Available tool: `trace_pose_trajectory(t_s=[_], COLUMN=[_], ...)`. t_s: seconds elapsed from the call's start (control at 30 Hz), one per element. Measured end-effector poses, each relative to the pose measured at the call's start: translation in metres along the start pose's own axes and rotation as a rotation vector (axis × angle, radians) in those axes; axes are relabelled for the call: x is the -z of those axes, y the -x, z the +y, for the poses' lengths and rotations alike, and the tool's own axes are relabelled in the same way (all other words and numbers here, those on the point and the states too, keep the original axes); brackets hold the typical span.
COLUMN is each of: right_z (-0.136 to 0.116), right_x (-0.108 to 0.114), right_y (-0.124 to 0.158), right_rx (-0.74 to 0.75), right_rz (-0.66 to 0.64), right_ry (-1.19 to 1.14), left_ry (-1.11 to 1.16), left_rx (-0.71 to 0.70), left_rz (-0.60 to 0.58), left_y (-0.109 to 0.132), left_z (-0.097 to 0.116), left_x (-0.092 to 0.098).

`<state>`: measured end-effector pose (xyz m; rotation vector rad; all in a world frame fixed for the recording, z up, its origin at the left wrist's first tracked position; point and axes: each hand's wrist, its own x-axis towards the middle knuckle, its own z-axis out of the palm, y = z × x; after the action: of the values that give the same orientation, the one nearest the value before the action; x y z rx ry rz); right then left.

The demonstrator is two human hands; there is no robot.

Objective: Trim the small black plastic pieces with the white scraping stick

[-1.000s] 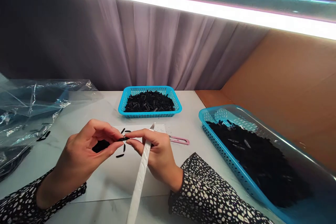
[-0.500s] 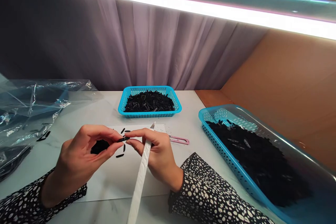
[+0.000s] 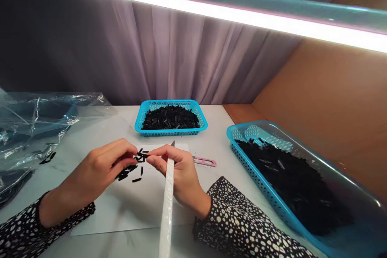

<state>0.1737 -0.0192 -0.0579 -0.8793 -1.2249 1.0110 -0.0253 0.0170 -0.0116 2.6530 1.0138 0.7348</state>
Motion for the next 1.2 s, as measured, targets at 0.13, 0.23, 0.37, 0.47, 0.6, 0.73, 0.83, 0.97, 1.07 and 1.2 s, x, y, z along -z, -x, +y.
trace_pose_trajectory(t_s=[0.13,0.23,0.37,0.47,0.6,0.73,0.83,0.97,1.07,1.2], right_z=[0.001,0.001,0.0,0.0,-0.002,-0.006,-0.006,-0.002,0.004,0.01], right_x=[0.001,0.002,0.004,0.004,0.001,0.001,0.004,0.004,0.002,0.002], right_y=[-0.002,-0.002,-0.002,-0.002,-0.004,-0.008,-0.011,-0.012,-0.011,-0.009], right_rx=[-0.04,-0.043,-0.033,-0.028,-0.15,-0.374,-0.416,-0.416,-0.375,-0.129], right_rz=[-0.015,-0.014,-0.012,-0.018,-0.032,-0.038,-0.049,-0.062,-0.039,-0.017], right_ry=[-0.035,-0.037,-0.016,-0.002,-0.167,-0.573,-0.645,-0.517,-0.231,0.181], left_ry=[-0.098,-0.102,-0.026,0.064,0.11,0.114,0.132,0.17,0.259,0.41], left_rx=[0.134,0.166,0.162,0.145,0.138,0.154,0.175,0.204,0.239,0.272], left_rz=[-0.431,-0.557,-0.558,-0.539,-0.507,-0.468,-0.399,-0.26,-0.11,0.034], left_y=[-0.001,0.001,0.003,0.004,0.005,0.006,0.003,-0.004,-0.008,-0.008], left_z=[-0.011,-0.016,-0.028,-0.037,-0.043,-0.045,-0.042,-0.026,-0.01,0.004], left_x=[-0.008,-0.015,-0.024,-0.029,-0.034,-0.038,-0.037,-0.028,-0.019,-0.01])
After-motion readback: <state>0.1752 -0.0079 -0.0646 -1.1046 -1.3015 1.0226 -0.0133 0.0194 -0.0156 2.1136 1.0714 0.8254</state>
